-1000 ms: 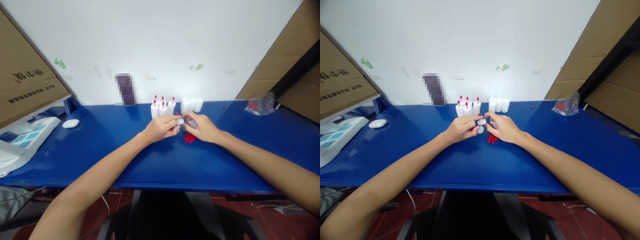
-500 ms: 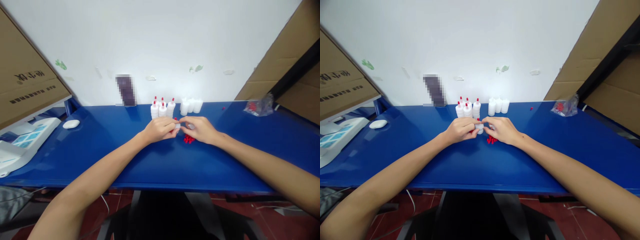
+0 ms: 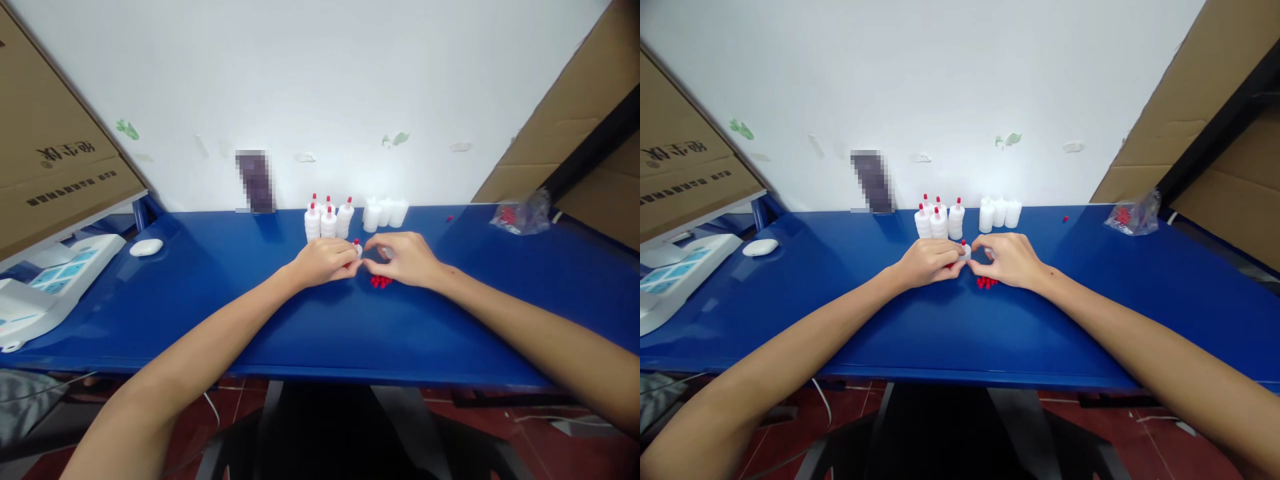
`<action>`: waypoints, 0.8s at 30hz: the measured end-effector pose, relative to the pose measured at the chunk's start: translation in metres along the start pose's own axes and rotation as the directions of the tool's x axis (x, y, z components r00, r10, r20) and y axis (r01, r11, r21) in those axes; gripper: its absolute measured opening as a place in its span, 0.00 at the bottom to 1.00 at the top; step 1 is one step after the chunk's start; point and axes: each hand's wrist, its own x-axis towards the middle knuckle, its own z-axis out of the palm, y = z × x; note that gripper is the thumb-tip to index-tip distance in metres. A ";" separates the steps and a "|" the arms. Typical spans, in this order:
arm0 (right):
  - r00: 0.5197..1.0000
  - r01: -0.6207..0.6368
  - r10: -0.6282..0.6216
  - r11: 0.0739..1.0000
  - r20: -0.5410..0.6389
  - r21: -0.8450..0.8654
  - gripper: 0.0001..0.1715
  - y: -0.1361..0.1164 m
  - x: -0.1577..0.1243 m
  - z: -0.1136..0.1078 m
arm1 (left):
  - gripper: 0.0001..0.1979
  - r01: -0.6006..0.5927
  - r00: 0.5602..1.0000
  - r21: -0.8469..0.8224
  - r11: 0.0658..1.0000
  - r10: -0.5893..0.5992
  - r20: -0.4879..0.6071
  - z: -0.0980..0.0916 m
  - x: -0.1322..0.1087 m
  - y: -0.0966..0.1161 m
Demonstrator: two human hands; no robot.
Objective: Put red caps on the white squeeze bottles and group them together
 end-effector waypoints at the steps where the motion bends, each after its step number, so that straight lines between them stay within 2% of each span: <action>1: 1.000 -0.007 0.007 1.000 -0.028 0.011 0.15 0.000 -0.001 -0.001 | 0.12 0.002 1.000 -0.005 1.000 -0.002 -0.008 0.000 0.000 0.000; 3: 0.998 0.034 -0.031 0.998 -0.057 0.056 0.16 0.000 -0.003 -0.004 | 0.11 0.002 0.999 0.004 1.000 -0.002 -0.034 -0.001 0.001 0.000; 7: 0.979 0.205 -0.202 0.973 -0.034 0.103 0.20 -0.003 -0.004 -0.007 | 0.13 -0.006 0.997 0.051 0.999 0.011 -0.081 -0.003 0.004 0.003; 10: 0.960 0.278 -0.276 0.956 -0.035 0.089 0.24 -0.011 -0.003 -0.006 | 0.17 -0.024 0.994 0.090 0.996 0.033 -0.105 -0.005 0.009 0.009; 13: 0.941 0.338 -0.336 0.935 -0.036 0.102 0.24 -0.022 -0.003 -0.006 | 0.23 -0.058 0.988 0.098 0.993 0.071 -0.134 -0.005 0.013 0.015; 17: 0.948 0.313 -0.318 0.939 0.012 0.146 0.17 -0.032 -0.005 -0.007 | 0.26 -0.049 0.983 0.084 0.995 0.063 -0.175 -0.005 0.016 0.020; 21: 0.956 0.279 -0.291 0.941 0.035 0.192 0.17 -0.032 -0.007 -0.006 | 0.26 -0.053 0.972 0.090 0.995 0.072 -0.223 -0.005 0.017 0.020; 24: 0.957 0.275 -0.288 0.938 0.033 0.212 0.16 -0.031 -0.008 -0.005 | 0.26 -0.072 0.972 0.103 0.992 0.093 -0.214 -0.006 0.018 0.020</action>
